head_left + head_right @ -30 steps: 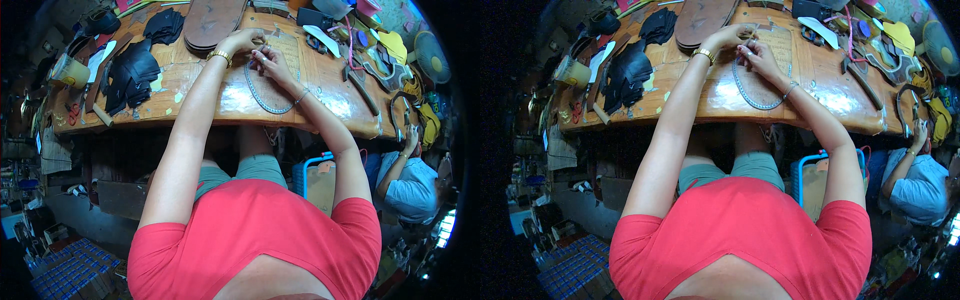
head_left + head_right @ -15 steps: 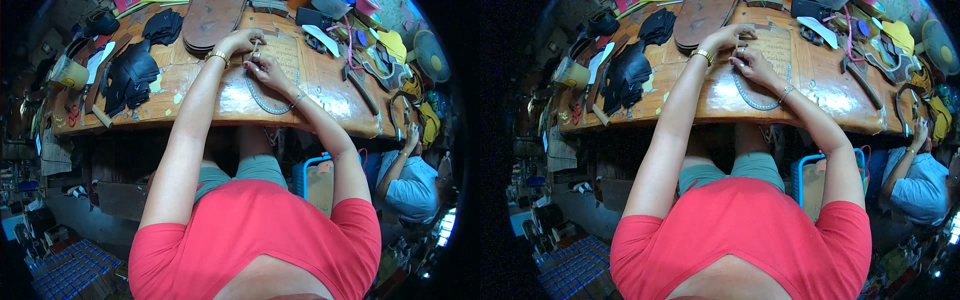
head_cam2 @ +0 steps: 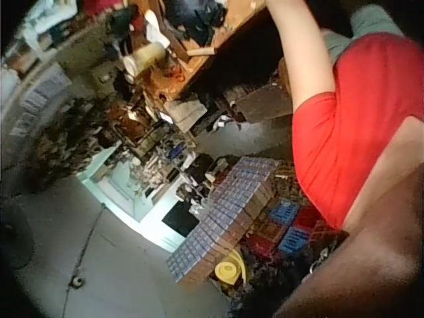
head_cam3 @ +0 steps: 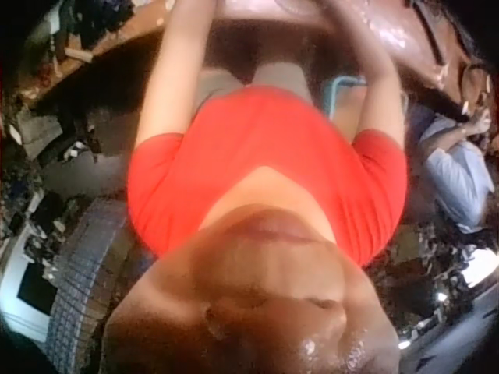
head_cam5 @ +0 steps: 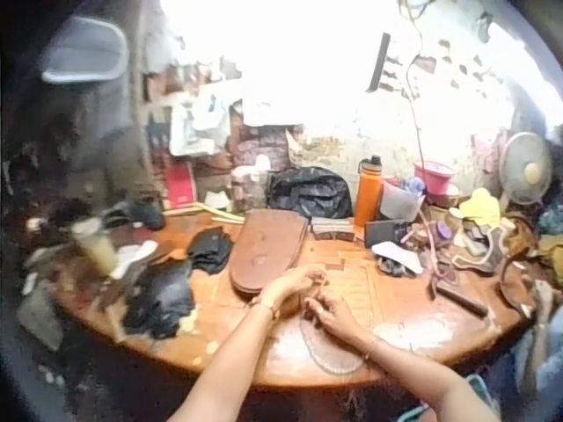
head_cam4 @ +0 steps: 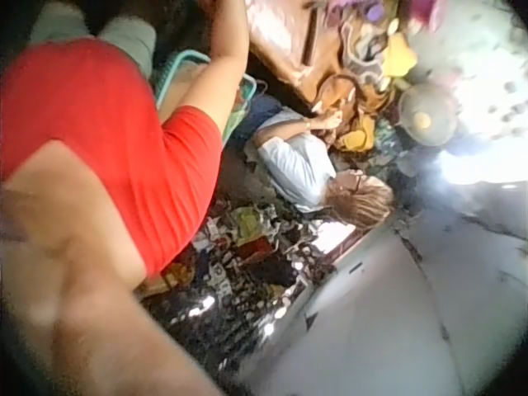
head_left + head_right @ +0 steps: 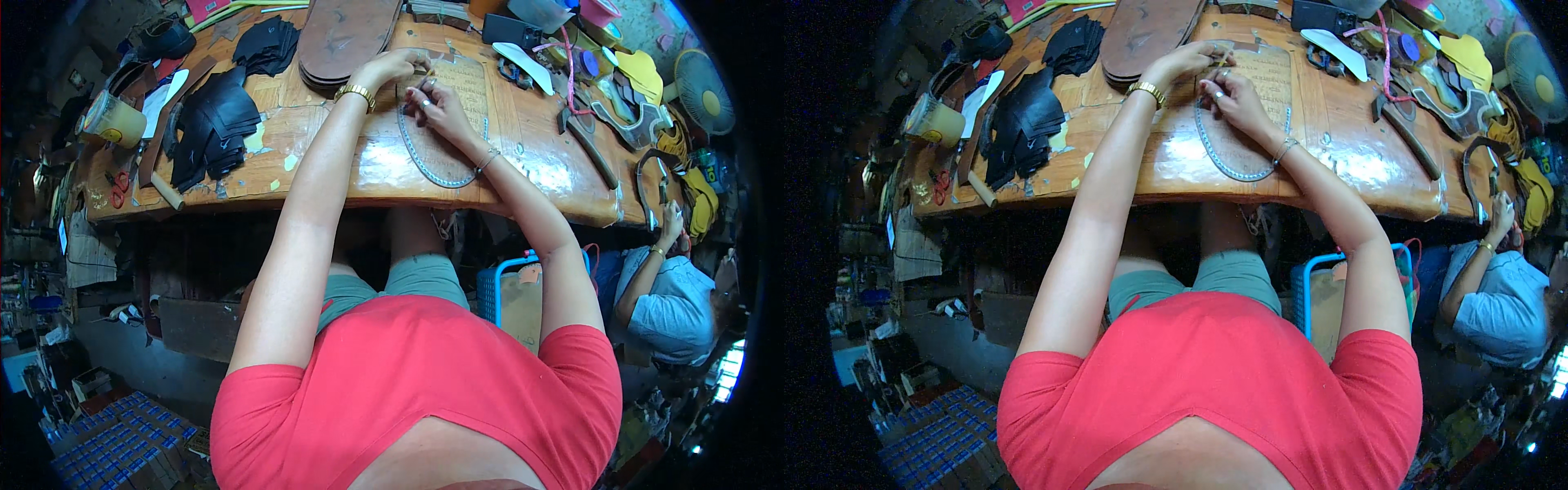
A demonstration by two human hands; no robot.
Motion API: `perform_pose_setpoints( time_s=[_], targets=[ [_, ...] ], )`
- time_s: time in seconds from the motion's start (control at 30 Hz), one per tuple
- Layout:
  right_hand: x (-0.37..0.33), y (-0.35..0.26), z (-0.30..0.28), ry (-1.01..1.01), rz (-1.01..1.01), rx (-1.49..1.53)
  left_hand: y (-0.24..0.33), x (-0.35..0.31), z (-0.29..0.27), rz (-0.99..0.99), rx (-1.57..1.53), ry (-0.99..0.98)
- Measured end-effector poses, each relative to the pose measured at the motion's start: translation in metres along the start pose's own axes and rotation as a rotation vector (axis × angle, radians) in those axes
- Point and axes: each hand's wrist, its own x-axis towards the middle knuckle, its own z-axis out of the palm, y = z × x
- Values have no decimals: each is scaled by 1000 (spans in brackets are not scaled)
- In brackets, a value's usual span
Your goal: The person places a shoe insole on a wooden template and uses a pen to trace its outline. They repeat this process for multiple insoles, flipping and repositioning them as needed.
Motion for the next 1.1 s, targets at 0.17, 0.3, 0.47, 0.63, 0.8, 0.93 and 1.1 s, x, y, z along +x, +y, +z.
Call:
perform_pose_setpoints(
  time_s=[0.17, 0.3, 0.47, 0.63, 0.8, 0.93, 1.1],
  targets=[
    [-3, 2, 5, 7, -456, -486, 6, -5, -2, 115, 69, 17],
    [3, 7, 1, 18, -107, -88, 23, -12, -3, -22, 6, 23],
    [-1, -6, 2, 16, -36, -217, 25, -9, -3, -73, -20, -13],
    [2, 5, 2, 46, -185, -274, 29, -10, -1, -83, -73, 18],
    [9, 10, 4, 51, -152, -164, 0, -5, -3, -7, -3, 59],
    [9, 15, 3, 83, -393, -398, 16, -5, 1, -95, -24, 5],
    [9, 15, -27, 287, 161, 480, 2, 1, 5, 65, -19, 14]
  ],
)
